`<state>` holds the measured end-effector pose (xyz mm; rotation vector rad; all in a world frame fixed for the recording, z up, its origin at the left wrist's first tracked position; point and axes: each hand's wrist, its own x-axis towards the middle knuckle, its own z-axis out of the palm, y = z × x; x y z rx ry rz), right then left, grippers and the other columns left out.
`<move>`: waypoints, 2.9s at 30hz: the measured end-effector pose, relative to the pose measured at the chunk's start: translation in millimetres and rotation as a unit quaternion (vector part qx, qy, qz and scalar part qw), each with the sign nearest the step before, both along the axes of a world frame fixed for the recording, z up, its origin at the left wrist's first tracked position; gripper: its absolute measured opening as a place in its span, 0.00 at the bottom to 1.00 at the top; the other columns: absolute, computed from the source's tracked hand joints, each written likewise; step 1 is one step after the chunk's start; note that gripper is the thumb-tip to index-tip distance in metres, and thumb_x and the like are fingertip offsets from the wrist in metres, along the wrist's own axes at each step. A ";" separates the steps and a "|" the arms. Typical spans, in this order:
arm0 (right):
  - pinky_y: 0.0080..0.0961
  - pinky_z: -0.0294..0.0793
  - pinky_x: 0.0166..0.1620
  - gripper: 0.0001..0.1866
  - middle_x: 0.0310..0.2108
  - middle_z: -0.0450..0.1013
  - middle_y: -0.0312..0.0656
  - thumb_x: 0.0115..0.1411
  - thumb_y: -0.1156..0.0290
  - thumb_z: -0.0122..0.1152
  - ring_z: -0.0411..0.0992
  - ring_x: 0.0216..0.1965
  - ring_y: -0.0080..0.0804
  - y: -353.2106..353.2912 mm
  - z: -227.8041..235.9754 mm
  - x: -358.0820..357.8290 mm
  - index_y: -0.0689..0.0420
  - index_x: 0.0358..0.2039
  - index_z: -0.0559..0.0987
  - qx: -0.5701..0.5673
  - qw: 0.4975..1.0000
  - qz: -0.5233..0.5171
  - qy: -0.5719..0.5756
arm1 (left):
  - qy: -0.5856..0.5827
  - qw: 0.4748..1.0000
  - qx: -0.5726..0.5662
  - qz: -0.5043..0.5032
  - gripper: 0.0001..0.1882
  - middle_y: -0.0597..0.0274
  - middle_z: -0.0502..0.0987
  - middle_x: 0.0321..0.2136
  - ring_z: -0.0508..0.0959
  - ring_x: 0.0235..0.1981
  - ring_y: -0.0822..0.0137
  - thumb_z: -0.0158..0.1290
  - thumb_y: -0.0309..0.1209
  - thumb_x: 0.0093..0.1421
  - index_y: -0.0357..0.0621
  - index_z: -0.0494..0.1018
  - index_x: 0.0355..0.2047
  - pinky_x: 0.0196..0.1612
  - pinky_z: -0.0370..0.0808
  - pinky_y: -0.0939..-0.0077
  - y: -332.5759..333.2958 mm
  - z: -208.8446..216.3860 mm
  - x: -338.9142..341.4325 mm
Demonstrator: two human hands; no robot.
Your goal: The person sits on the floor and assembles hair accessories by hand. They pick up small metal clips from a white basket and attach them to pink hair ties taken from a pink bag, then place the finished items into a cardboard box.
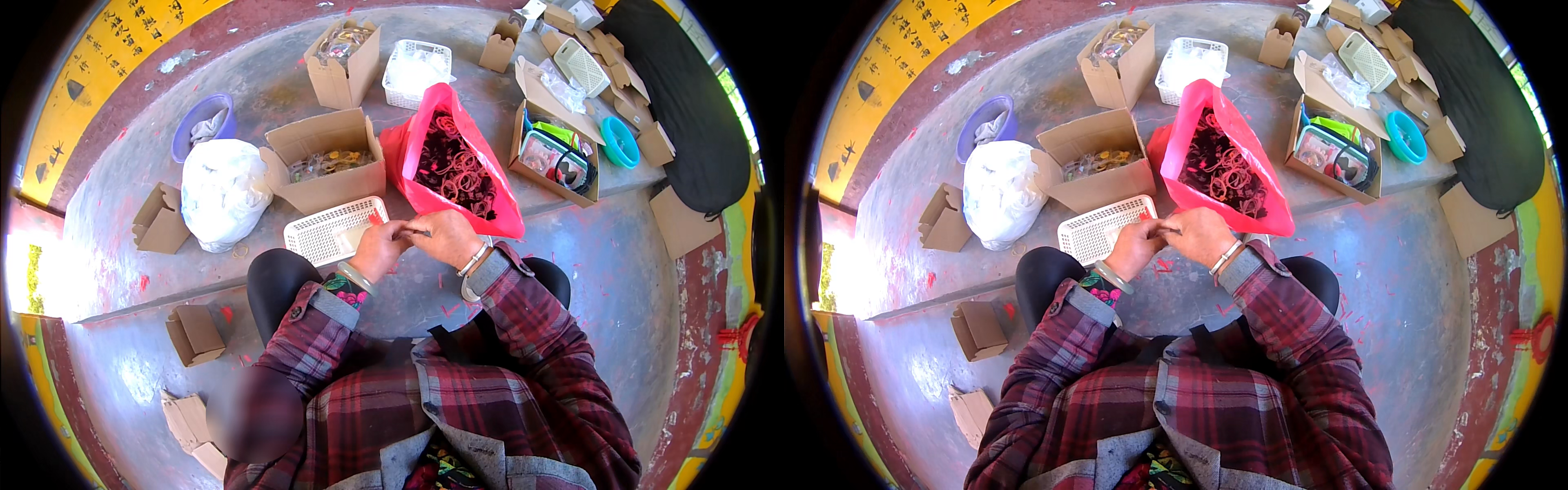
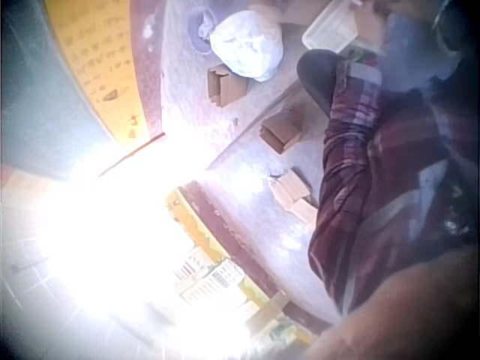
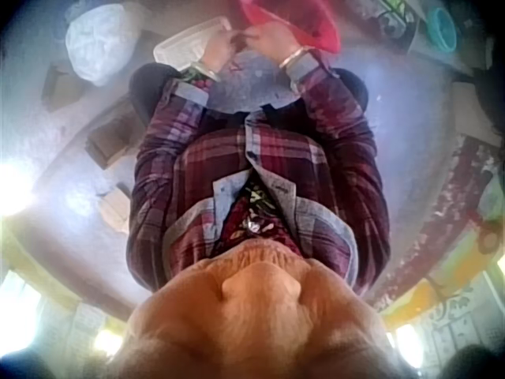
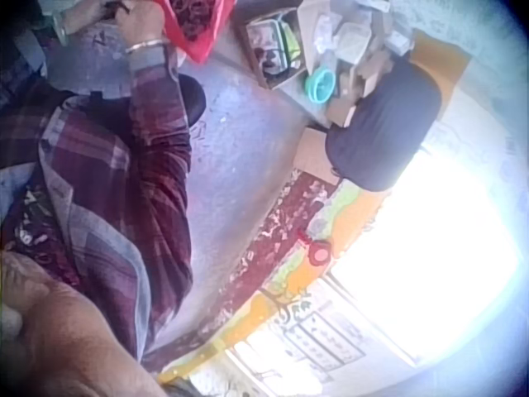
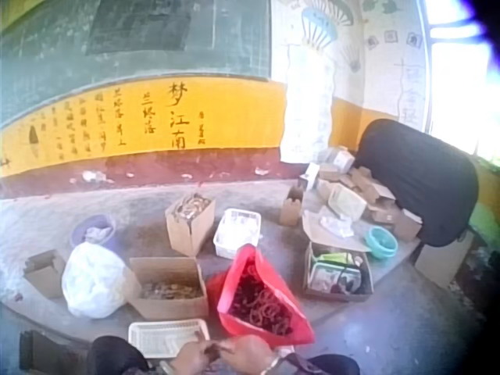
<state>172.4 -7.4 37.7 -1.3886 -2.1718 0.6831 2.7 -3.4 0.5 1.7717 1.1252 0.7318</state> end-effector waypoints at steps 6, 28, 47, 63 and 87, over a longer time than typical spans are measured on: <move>0.41 0.71 0.31 0.10 0.24 0.72 0.43 0.49 0.60 0.53 0.72 0.28 0.46 0.6 -4.2 3.1 0.51 0.24 0.79 0.040 0.997 0.059 -0.014 | -0.030 0.997 -0.061 -0.030 0.20 0.53 0.77 0.33 0.78 0.34 0.63 0.56 0.24 0.48 0.39 0.70 0.44 0.37 0.73 0.73 1.5 -4.8 0.6; 0.33 0.71 0.31 0.06 0.26 0.72 0.46 0.49 0.80 0.51 0.72 0.30 0.44 -2.5 3.4 -1.7 0.60 0.28 0.76 0.116 0.993 0.022 0.021 | -0.248 0.947 -0.203 0.017 0.12 0.62 0.75 0.34 0.74 0.35 0.75 0.49 0.24 0.57 0.32 0.71 0.41 0.40 0.71 0.81 1.8 7.1 4.3; 0.35 0.72 0.31 0.33 0.28 0.70 0.50 0.52 0.76 0.45 0.72 0.27 0.44 -23.3 -4.3 -28.6 0.61 0.60 0.50 0.146 0.984 0.042 -0.094 | -0.166 0.972 -0.099 0.133 0.10 0.58 0.78 0.27 0.76 0.29 0.68 0.48 0.28 0.55 0.36 0.75 0.33 0.33 0.72 0.76 6.4 -19.4 -1.6; 0.39 0.68 0.47 0.17 0.35 0.73 0.58 0.49 0.70 0.47 0.71 0.41 0.50 122.6 -79.2 131.7 0.66 0.37 0.74 -0.116 0.936 -0.274 -0.188 | -0.194 0.961 -0.159 0.115 0.12 0.59 0.76 0.32 0.76 0.35 0.72 0.43 0.24 0.57 0.31 0.74 0.36 0.42 0.72 0.80 6.2 0.1 -9.0; 0.26 0.70 0.36 0.17 0.28 0.73 0.42 0.44 0.76 0.58 0.72 0.32 0.32 175.0 -111.5 100.2 0.57 0.38 0.75 -0.024 0.971 -0.224 0.075 | -0.149 0.972 -0.153 0.101 0.11 0.64 0.76 0.25 0.73 0.28 0.76 0.43 0.24 0.55 0.32 0.75 0.34 0.34 0.69 0.84 4.9 13.5 -7.3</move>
